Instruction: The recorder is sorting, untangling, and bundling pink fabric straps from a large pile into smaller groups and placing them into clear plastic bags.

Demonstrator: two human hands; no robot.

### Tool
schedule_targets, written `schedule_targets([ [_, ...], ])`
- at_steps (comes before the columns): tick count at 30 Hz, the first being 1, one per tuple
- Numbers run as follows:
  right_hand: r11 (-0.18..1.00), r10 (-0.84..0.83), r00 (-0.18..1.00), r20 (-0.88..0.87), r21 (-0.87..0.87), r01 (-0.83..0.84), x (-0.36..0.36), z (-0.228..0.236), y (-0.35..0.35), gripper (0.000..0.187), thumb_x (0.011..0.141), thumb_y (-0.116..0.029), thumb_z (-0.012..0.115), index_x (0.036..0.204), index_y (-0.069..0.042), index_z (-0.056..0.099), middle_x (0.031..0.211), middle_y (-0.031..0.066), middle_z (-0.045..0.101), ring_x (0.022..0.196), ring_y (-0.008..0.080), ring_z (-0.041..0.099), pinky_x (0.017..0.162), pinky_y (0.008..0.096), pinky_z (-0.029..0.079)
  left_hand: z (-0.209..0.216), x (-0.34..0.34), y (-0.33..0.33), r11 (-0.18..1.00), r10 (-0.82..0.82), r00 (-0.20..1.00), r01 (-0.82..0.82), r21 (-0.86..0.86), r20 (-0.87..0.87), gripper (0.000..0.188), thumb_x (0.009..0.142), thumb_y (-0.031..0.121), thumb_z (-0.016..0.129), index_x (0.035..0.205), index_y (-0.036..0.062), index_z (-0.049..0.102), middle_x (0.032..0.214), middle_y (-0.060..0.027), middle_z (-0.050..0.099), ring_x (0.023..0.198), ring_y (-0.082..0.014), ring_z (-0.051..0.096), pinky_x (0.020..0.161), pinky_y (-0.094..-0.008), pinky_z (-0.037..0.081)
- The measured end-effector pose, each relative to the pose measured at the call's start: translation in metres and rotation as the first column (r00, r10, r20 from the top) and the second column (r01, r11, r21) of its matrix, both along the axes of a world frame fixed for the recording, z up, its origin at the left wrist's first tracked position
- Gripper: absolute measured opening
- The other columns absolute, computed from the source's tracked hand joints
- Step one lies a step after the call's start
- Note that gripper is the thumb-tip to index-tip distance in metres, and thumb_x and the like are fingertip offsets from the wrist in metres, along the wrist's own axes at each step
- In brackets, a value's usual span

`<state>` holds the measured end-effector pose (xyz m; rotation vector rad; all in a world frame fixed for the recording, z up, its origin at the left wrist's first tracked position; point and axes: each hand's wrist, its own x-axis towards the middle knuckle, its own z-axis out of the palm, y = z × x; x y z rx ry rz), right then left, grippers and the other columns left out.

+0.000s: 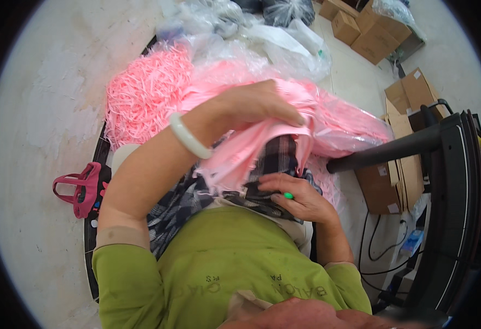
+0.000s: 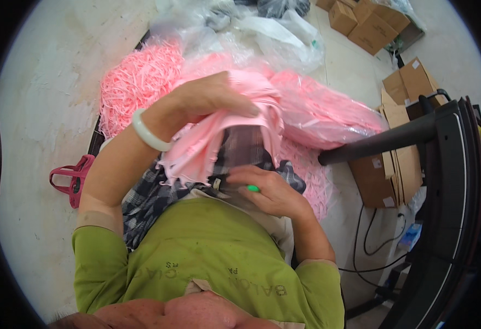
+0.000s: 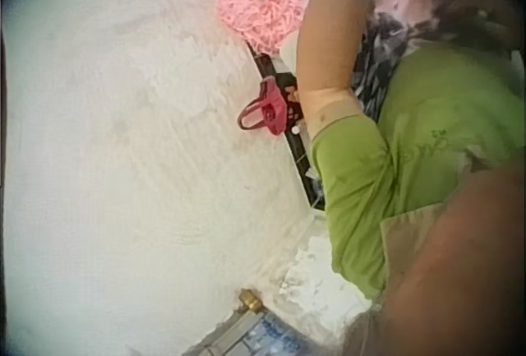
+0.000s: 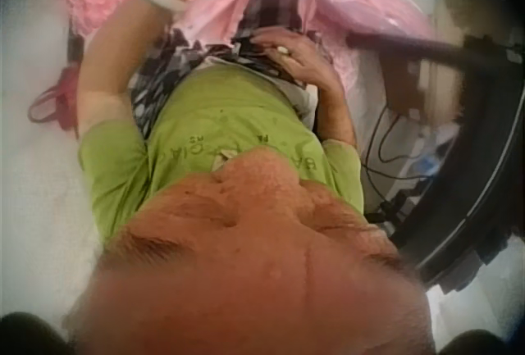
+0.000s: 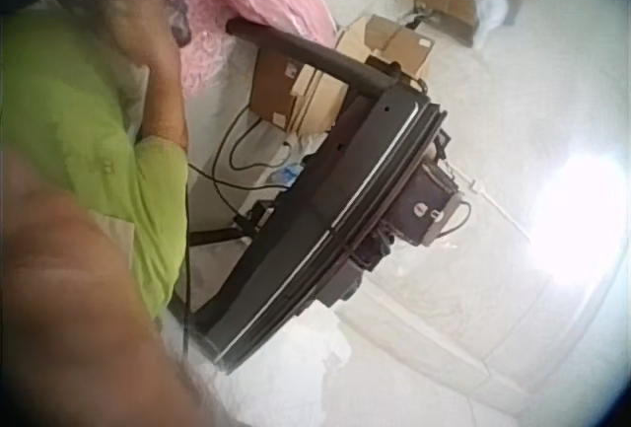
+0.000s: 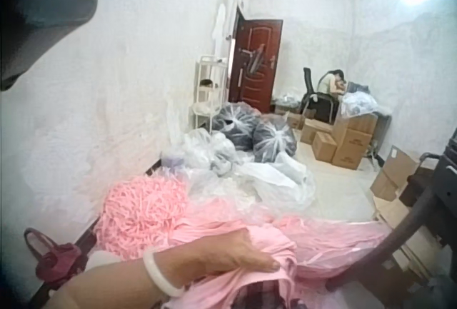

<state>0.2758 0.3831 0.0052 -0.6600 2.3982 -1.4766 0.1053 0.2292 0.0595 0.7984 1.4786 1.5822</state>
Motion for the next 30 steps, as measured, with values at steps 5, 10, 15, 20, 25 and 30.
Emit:
schedule_targets([
  [5, 0.96, -0.25, 0.949, -0.194, 0.079, 0.269, -0.026, -0.002, -0.007, 0.026, 0.081, -0.005, 0.05, 0.106, -0.002, 0.055, 0.106, 0.0197, 0.056, 0.102, 0.0362, 0.052, 0.085, 0.0388, 0.042, 0.056, 0.017, 0.027, 0.994, -0.107, 0.994, 0.106, -0.019, -0.026, 0.03, 0.068, 0.011, 0.07, 0.095, -0.0004, 0.062, 0.085, -0.0069, 0.064, 0.07, -0.0132, 0.059, 0.065, -0.0259, 0.048],
  [10, 0.826, -0.127, 0.873, -0.472, 0.436, 0.356, -0.086, -0.022, 0.025, 0.024, 0.081, -0.02, 0.057, 0.098, -0.003, 0.056, 0.103, 0.0191, 0.056, 0.095, 0.0367, 0.054, 0.076, 0.0412, 0.043, 0.08, 0.019, 0.029, 0.981, -0.179, 0.984, 0.179, 0.069, -0.005, 0.028, 0.068, 0.011, 0.072, 0.09, -0.002, 0.062, 0.082, -0.0093, 0.064, 0.069, -0.0131, 0.06, 0.063, -0.0258, 0.049],
  [15, 0.707, -0.159, 0.539, -0.827, 0.286, 0.647, -0.102, -0.006, 0.07, 0.03, 0.079, -0.017, 0.057, 0.106, -0.007, 0.059, 0.108, 0.014, 0.058, 0.097, 0.033, 0.055, 0.084, 0.0394, 0.045, 0.09, 0.01, -0.012, 0.988, -0.147, 0.982, 0.141, -0.062, -0.117, 0.036, 0.067, 0.011, 0.073, 0.098, -0.0023, 0.06, 0.085, -0.008, 0.064, 0.071, -0.0132, 0.06, 0.066, -0.0247, 0.048],
  [20, 0.724, -0.268, 0.583, -0.767, 0.239, 0.647, -0.065, -0.001, 0.13, 0.035, 0.077, -0.007, 0.064, 0.111, -0.004, 0.057, 0.106, 0.0066, 0.061, 0.098, 0.0176, 0.059, 0.087, 0.0292, 0.047, 0.093, 0.01, -0.049, 0.991, -0.123, 0.957, 0.104, -0.086, -0.263, 0.023, 0.065, 0.008, 0.072, 0.084, -0.0034, 0.064, 0.075, -0.0092, 0.065, 0.063, -0.0128, 0.06, 0.062, -0.0249, 0.048],
  [25, 0.469, 0.141, 0.724, -0.676, 0.689, 0.552, 0.023, 0.033, 0.053, 0.035, 0.075, -0.012, 0.057, 0.109, -0.003, 0.056, 0.099, 0.0135, 0.057, 0.09, 0.0274, 0.058, 0.084, 0.04, 0.045, 0.069, 0.038, -0.126, 0.971, -0.14, 0.987, 0.121, -0.207, -0.076, 0.05, 0.067, 0.018, 0.076, 0.11, 0.0006, 0.057, 0.099, -0.007, 0.063, 0.088, -0.0129, 0.056, 0.081, -0.0276, 0.045],
  [30, 0.865, 0.113, 0.965, 0.238, 0.453, -0.213, 0.068, 0.031, 0.044, 0.021, 0.071, -0.004, 0.057, 0.092, -0.001, 0.062, 0.081, 0.0124, 0.064, 0.074, 0.0357, 0.06, 0.066, 0.0393, 0.048, -0.011, 0.07, -0.199, 0.9, -0.04, 0.983, 0.112, -0.421, 0.178, 0.057, 0.069, 0.023, 0.076, 0.116, -0.0006, 0.053, 0.107, -0.0079, 0.06, 0.096, -0.0137, 0.053, 0.086, -0.0272, 0.042],
])
